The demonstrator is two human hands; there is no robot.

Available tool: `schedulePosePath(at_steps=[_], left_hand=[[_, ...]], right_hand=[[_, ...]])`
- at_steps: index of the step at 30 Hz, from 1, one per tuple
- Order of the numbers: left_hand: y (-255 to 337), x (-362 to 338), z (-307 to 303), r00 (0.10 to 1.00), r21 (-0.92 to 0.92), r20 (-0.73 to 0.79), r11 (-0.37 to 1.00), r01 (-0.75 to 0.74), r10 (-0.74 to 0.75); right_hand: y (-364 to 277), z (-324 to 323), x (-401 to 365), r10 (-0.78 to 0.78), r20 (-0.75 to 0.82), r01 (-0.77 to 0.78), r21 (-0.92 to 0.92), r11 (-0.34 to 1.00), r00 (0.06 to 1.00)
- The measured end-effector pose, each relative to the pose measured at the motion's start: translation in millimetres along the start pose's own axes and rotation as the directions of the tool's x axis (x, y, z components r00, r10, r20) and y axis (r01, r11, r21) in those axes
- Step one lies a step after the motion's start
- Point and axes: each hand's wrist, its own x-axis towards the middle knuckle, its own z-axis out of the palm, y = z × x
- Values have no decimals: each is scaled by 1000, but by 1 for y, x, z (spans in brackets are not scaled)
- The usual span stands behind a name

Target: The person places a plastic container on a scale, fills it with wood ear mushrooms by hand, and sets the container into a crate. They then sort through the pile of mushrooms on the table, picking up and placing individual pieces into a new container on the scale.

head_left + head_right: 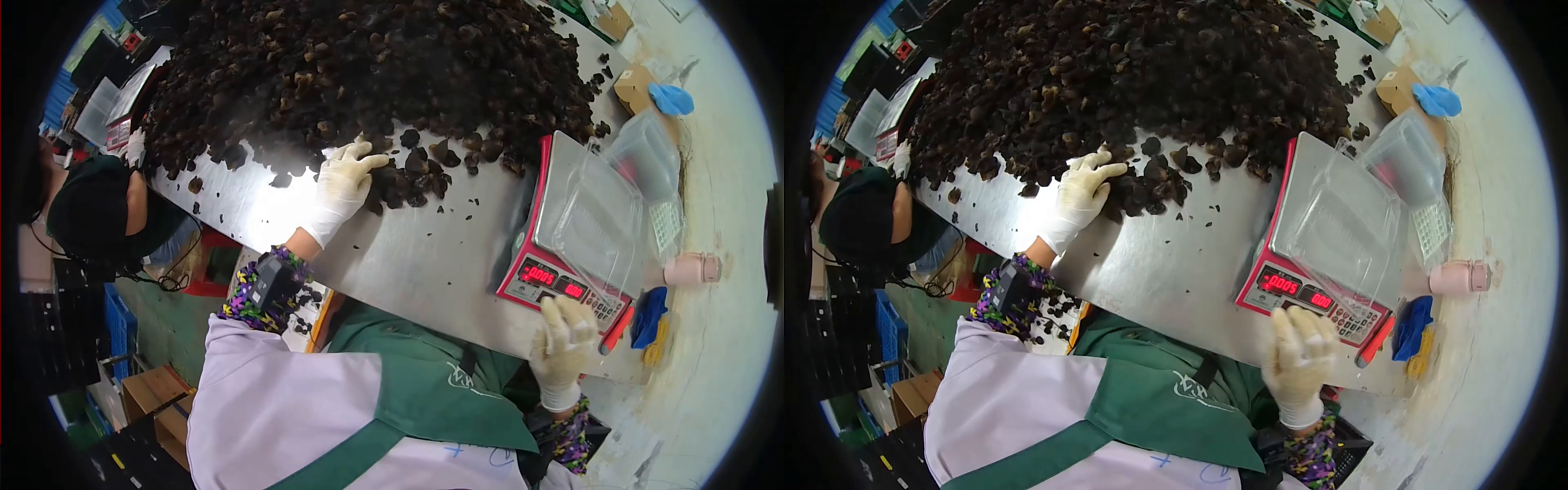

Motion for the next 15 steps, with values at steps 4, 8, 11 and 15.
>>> schedulePosePath(at_steps=[4, 8, 11, 15], left_hand=[[-5, 6, -3, 997, -52, -77, 998, -25, 21], [-4, 4, -12, 968, -481, 19, 847, 227, -249], [-9, 6, -19, 973, -409, 67, 884, 227, -220], [-5, 9, -9, 997, -29, 21, 997, -76, 77]], right_hand=[[-33, 45, 13, -19, 11, 17, 167, 986, 1000], [-57, 83, 36, -20, 54, -2, 380, 925, 998], [-65, 108, 47, 20, 87, -57, 446, 893, 996], [-74, 134, 60, 77, 107, -121, 510, 852, 991]])
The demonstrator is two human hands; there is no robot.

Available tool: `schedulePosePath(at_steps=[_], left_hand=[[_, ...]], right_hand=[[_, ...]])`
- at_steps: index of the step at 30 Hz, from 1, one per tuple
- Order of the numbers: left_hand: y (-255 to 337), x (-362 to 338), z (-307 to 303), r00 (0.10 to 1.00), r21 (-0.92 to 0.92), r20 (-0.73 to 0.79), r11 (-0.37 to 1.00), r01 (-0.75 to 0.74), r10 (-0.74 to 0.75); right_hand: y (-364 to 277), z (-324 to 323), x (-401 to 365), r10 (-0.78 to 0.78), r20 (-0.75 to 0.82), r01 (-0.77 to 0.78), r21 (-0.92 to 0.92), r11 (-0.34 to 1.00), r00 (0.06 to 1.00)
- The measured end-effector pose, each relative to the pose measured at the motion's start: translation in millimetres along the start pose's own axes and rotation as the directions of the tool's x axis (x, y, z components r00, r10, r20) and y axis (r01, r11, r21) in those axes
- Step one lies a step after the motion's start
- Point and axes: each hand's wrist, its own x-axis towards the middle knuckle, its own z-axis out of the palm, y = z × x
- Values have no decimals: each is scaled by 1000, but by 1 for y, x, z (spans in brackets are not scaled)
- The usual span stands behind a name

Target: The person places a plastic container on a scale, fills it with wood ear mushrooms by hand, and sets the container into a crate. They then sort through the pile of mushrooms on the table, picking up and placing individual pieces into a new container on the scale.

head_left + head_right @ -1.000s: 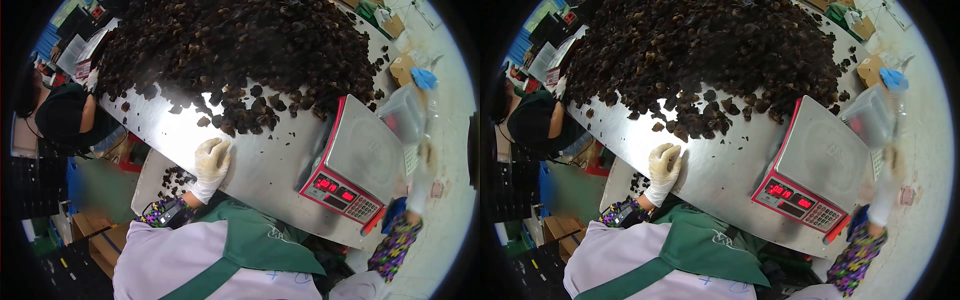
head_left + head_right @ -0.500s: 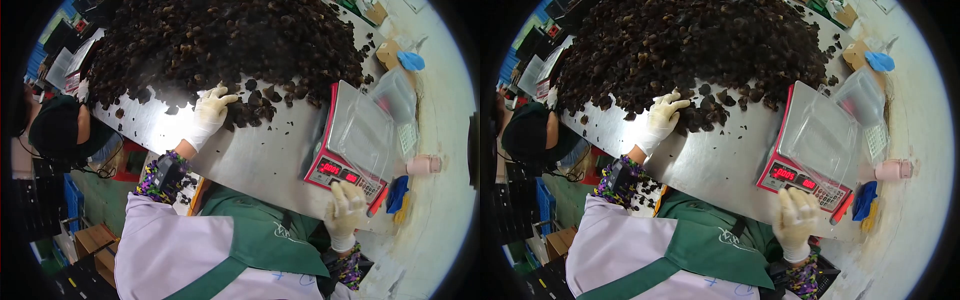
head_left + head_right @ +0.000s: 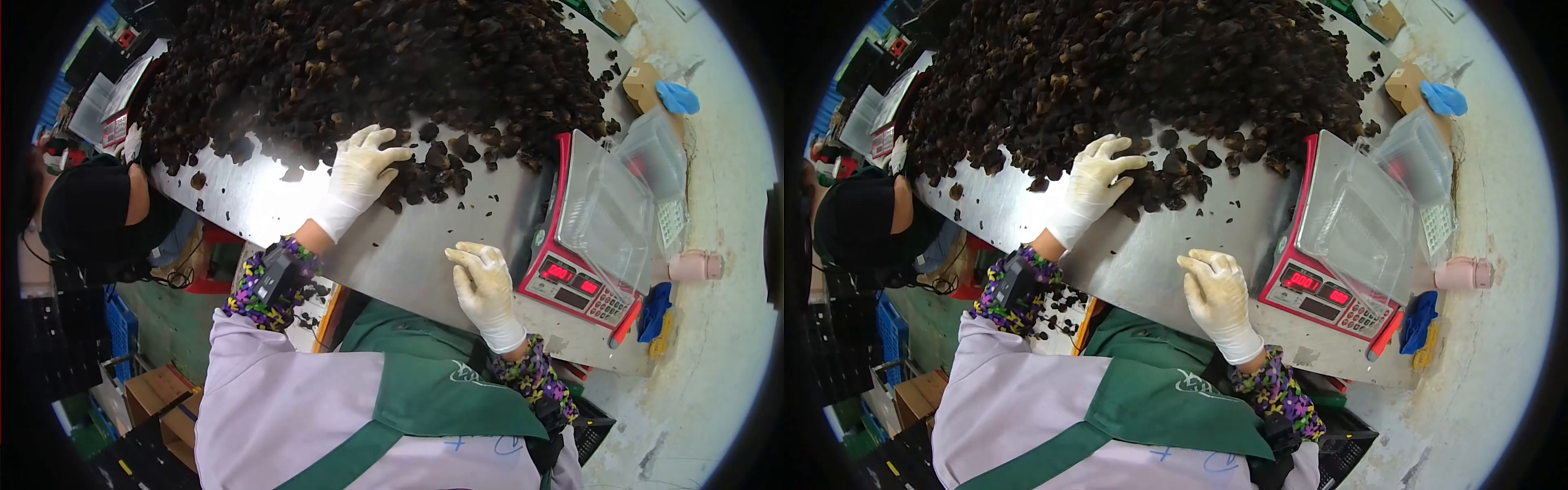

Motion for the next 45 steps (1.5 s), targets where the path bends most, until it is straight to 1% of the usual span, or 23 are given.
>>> schedulePosePath(at_steps=[1, 3, 7, 9, 10, 11, 13, 17, 23, 25, 28, 29, 31, 32, 33, 35, 36, 37, 38, 40, 41, 43, 45], left_hand=[[-2, 2, 6, 998, 80, 5, 995, -59, 59], [-10, 7, 14, 999, 68, -4, 997, -34, 34], [-26, 9, 13, 993, -353, -83, 934, 48, -82], [-26, 2, 4, 895, -663, 179, 623, 416, -408], [-21, 4, -13, 862, -656, 278, 572, 493, -425], [-24, 2, -12, 859, -651, 281, 573, 498, -427], [-30, -3, -13, 843, -792, 302, 376, 482, -445], [-24, -9, -19, 799, -786, 325, 326, 526, -506], [-10, -24, -20, 785, -767, 397, 299, 568, -475], [5, -33, -13, 827, -781, 362, 344, 521, -430], [30, -40, 0, 838, -613, 317, 578, 539, -445], [34, -38, 1, 838, -614, 317, 578, 538, -444], [41, -27, -1, 927, -390, 74, 845, 366, -367], [40, -19, 1, 960, -317, -64, 918, 240, -273], [33, -14, 7, 960, -318, -63, 917, 239, -272], [20, -11, 20, 999, -142, -14, 989, 49, -51], [20, -11, 20, 990, -151, 64, 979, 134, -126], [21, -10, 19, 991, -154, 63, 980, 128, -119], [21, -10, 16, 967, -338, 83, 906, 256, -242], [23, -13, 3, 886, -646, 195, 626, 438, -420], [26, -15, -14, 815, -686, 306, 480, 547, -492], [16, -29, -33, 819, -729, 248, 458, 509, -517], [4, -56, -64, 821, -688, 202, 519, 507, -535]], right_hand=[[1, 6, 1, 10, -3, -10, 26, 1000, 1000], [4, 15, -1, 22, -3, -22, 36, 999, 1000], [17, 27, -16, 53, -20, -52, 34, 998, 998], [19, 30, -21, 25, -30, -25, 10, 1000, 999], [18, 32, -22, -6, -39, 5, -15, 1000, 999], [18, 33, -22, -3, -38, 2, -9, 1000, 999], [17, 32, -20, 5, -41, -6, -41, 999, 999], [16, 31, -20, 4, -41, -4, -16, 1000, 999], [18, 33, -22, -5, -62, 3, -25, 1000, 998], [17, 32, -21, -3, -56, 3, -9, 1000, 998], [16, 31, -21, -1, -51, 0, -9, 1000, 999], [17, 32, -21, 0, -51, -1, -10, 1000, 999], [17, 33, -22, -2, -60, 1, -27, 1000, 998], [17, 33, -23, 0, -61, -2, -28, 1000, 998], [17, 33, -22, 0, -58, -2, -28, 1000, 998], [18, 33, -22, -3, -57, 1, -29, 1000, 998], [18, 34, -22, -6, -59, 5, -20, 1000, 998], [19, 34, -22, -5, -62, 4, -12, 1000, 998], [19, 33, -23, 1, -66, -2, -14, 1000, 998], [18, 32, -22, 1, -62, -1, -10, 1000, 998], [17, 32, -22, 0, -60, 0, -5, 1000, 998], [18, 32, -22, -10, -71, 10, -6, 1000, 997], [19, 32, -22, -17, -71, 18, 10, 1000, 997]])
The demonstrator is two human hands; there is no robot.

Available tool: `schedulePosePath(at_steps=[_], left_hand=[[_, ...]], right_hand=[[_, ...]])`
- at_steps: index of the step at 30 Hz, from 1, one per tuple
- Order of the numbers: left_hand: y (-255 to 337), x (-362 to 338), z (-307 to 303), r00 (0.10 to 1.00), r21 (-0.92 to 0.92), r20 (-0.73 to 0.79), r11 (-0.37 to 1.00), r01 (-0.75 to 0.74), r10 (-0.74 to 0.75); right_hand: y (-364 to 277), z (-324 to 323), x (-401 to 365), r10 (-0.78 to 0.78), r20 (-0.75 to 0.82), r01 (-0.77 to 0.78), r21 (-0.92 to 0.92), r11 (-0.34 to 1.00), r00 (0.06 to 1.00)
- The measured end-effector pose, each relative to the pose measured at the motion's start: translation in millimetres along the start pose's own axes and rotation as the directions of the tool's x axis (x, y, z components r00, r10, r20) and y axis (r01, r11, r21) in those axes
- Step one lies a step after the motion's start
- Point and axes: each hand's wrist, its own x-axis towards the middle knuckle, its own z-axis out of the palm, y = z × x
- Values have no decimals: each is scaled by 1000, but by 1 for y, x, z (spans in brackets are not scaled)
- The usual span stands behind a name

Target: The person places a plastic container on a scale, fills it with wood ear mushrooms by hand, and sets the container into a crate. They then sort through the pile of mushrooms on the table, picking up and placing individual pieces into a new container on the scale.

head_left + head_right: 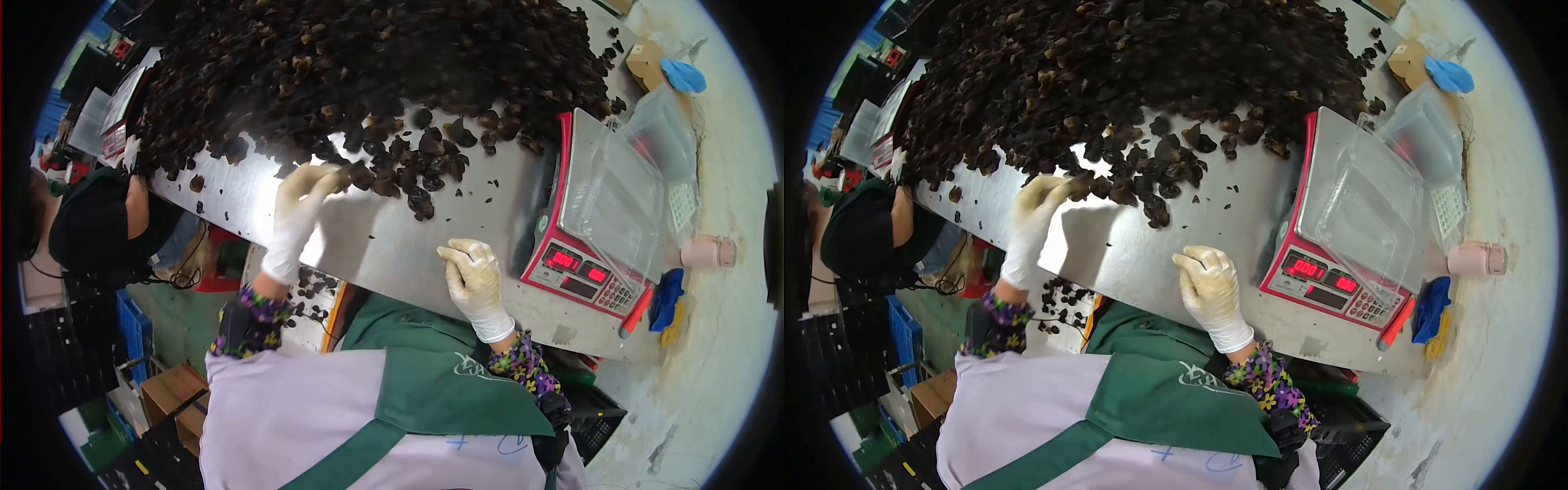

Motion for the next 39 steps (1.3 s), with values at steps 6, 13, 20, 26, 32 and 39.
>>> schedulePosePath(at_steps=[6, 13, 20, 26, 32, 39], left_hand=[[-43, -90, -121, 939, 391, -338, 900, 193, -55], [-44, -96, -121, 928, 756, -335, 634, 160, 165], [2, 23, 39, 903, 480, 179, 767, -426, 390], [-1, 79, 148, 772, 614, 375, 486, -621, 513], [-1, 40, 147, 710, 612, 495, 379, -694, 501], [-13, -9, 70, 765, 479, 368, 598, -643, 528]], right_hand=[[3, 1, -2, 13, 9, -13, 31, 999, 1000], [2, 0, -2, -4, 14, 4, 9, 1000, 1000], [0, 0, -1, 8, -1, -8, 6, 1000, 1000], [-2, 0, 1, 6, 7, -6, -8, 1000, 1000], [-2, -3, 2, 4, 26, -3, -14, 1000, 1000], [-1, -6, 6, 56, -42, -53, 65, 996, 998]])
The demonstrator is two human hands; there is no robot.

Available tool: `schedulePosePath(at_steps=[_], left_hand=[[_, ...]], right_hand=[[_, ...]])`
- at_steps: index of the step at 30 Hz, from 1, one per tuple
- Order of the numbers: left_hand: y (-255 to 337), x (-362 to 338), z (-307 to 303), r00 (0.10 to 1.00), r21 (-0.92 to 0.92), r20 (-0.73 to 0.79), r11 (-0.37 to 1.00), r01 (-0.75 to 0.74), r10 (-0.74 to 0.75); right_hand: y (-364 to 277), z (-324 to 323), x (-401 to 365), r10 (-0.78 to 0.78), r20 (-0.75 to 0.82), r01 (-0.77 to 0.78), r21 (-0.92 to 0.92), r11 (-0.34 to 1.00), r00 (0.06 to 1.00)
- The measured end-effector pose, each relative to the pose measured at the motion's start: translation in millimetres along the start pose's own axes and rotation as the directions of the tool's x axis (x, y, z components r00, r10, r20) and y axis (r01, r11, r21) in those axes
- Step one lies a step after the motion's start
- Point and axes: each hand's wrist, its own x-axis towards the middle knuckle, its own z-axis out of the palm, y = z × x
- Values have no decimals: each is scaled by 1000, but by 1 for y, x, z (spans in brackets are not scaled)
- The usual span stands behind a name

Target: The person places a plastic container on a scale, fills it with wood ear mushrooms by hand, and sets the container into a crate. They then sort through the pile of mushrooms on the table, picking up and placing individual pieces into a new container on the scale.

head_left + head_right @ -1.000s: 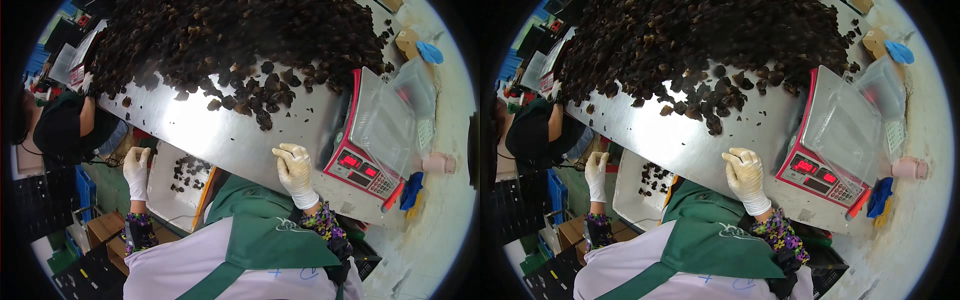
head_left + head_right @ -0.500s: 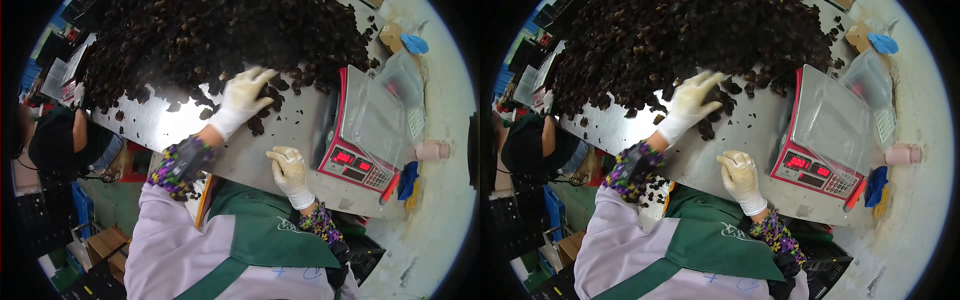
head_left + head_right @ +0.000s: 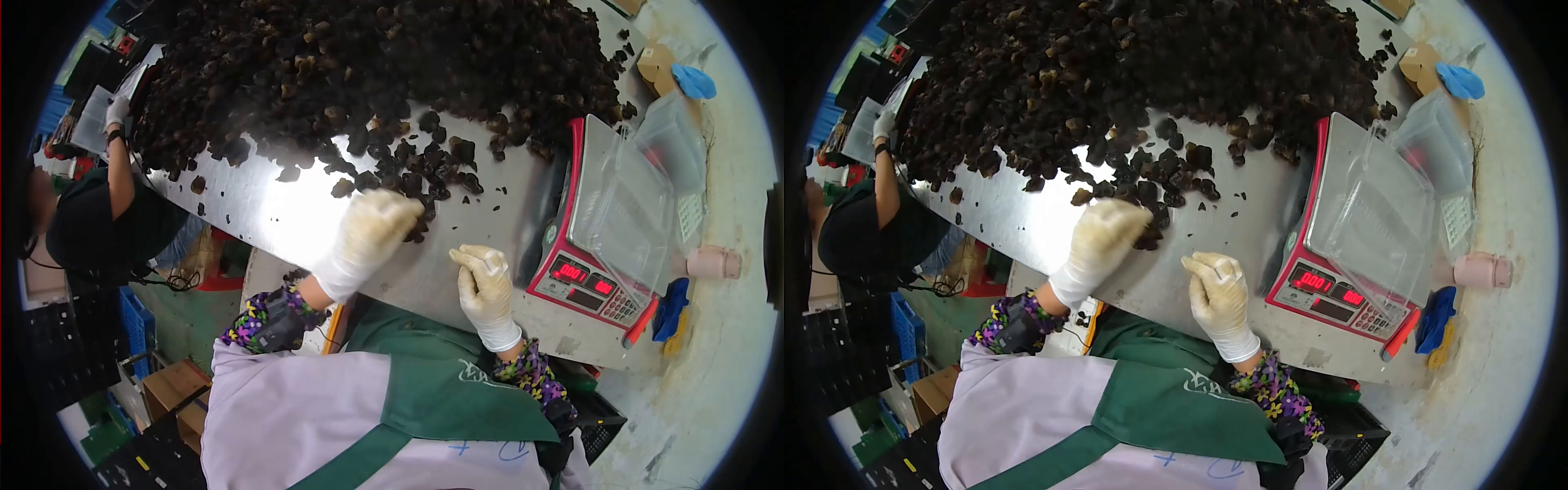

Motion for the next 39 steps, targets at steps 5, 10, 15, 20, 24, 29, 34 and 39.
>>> schedulePosePath(at_steps=[5, 10, 15, 20, 24, 29, 34, 39], left_hand=[[-36, 33, -12, 970, 226, -174, 951, 209, -171], [-57, 33, -2, 986, 204, -66, 965, 165, -154], [-42, 11, -23, 948, -219, -119, 939, 265, -295], [-52, -15, -40, 776, -843, 221, 283, 457, -591], [-45, -40, -63, 710, -793, 119, 364, 489, -694], [-66, -120, -105, 466, -498, -455, 651, 574, -759], [-64, -154, -100, 382, -297, -624, 659, 691, -682], [-30, -102, -42, 797, -105, -318, 854, 509, -514]], right_hand=[[0, 3, 29, 35, -55, -37, -38, 999, 998], [1, 7, 42, -16, -89, 10, -75, 997, 996], [4, 4, 47, 31, -68, -37, -88, 995, 997], [9, 5, 77, 22, -52, -30, -151, 988, 998], [21, 10, 108, 87, -62, -99, -234, 967, 994], [44, 24, 129, 176, -41, -181, -282, 942, 983], [36, 34, 126, 102, 61, -89, -190, 978, 993], [-1, 29, 99, -47, 88, 58, -129, 990, 995]])
